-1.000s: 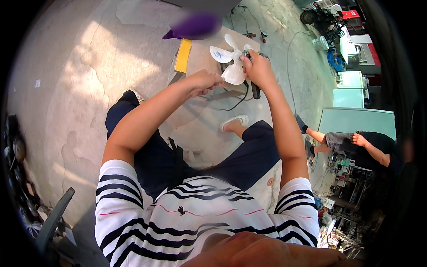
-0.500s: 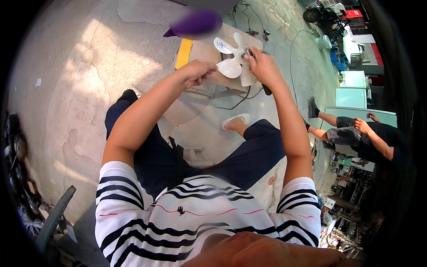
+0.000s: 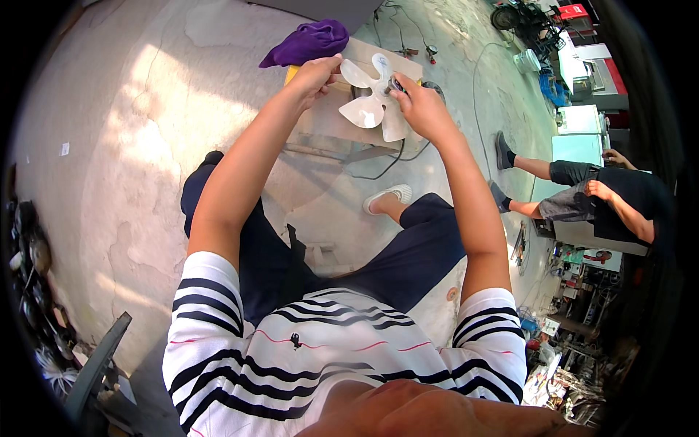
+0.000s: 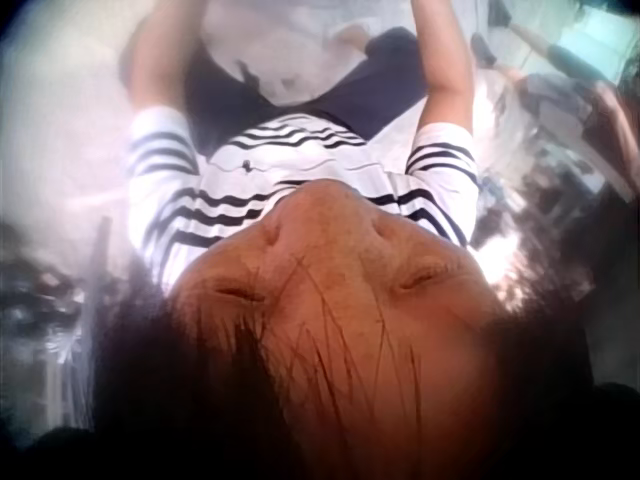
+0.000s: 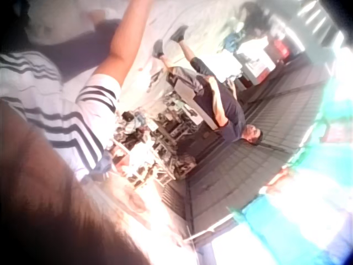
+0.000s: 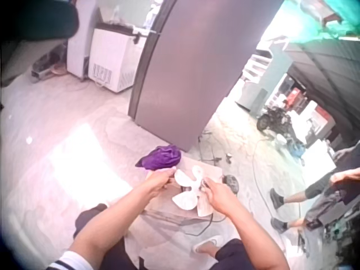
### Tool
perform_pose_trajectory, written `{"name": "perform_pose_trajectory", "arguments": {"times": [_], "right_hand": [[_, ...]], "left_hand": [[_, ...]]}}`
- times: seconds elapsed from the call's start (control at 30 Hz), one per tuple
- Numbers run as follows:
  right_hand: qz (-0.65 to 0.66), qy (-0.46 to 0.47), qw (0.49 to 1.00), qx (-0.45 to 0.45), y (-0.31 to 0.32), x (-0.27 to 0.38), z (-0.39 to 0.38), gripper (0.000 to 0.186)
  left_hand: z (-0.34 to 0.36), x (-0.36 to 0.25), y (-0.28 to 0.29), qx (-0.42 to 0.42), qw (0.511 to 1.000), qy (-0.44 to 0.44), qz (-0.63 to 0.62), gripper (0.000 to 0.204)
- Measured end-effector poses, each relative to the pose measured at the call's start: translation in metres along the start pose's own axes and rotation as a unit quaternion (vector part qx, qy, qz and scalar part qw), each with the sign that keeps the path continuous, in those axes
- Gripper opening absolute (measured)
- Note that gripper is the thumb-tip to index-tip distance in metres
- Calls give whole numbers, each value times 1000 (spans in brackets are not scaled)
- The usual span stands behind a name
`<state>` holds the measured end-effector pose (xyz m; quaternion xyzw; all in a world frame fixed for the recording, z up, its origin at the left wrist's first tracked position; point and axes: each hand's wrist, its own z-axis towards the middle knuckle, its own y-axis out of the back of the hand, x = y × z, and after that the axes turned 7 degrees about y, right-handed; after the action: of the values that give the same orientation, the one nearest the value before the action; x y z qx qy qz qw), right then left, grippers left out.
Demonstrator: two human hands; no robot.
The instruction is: The person holds a fan blade and a motor component, then uses a socket wrench to tighten a bolt securing the blade to the motor shaft.
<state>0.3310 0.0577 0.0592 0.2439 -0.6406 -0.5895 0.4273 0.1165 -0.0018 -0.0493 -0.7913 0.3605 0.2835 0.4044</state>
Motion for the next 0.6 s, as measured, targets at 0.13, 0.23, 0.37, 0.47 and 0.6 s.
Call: {"name": "perform_pose_trajectory", "arguments": {"times": [0.13, 0.23, 0.37, 0.47, 0.6], "right_hand": [[1, -10, 1000, 4, 0, -2, -1, 32], [5, 7, 1000, -6, 1, 0, -2, 32], [5, 8, 1000, -3, 0, 1, -1, 32], [4, 5, 1000, -5, 0, 0, -1, 32], [4, -16, 1000, 10, 1, 2, 1, 32]], "left_hand": [[-13, -8, -9, -2, 998, -8, 66, 26], [-23, -9, -12, -25, 992, -25, 122, 37], [-11, 1, -3, -6, 989, -40, 145, 52], [-6, -1, 1, 26, 988, -17, 149, 56], [-14, -5, -1, 30, 990, -7, 136, 55]]}}
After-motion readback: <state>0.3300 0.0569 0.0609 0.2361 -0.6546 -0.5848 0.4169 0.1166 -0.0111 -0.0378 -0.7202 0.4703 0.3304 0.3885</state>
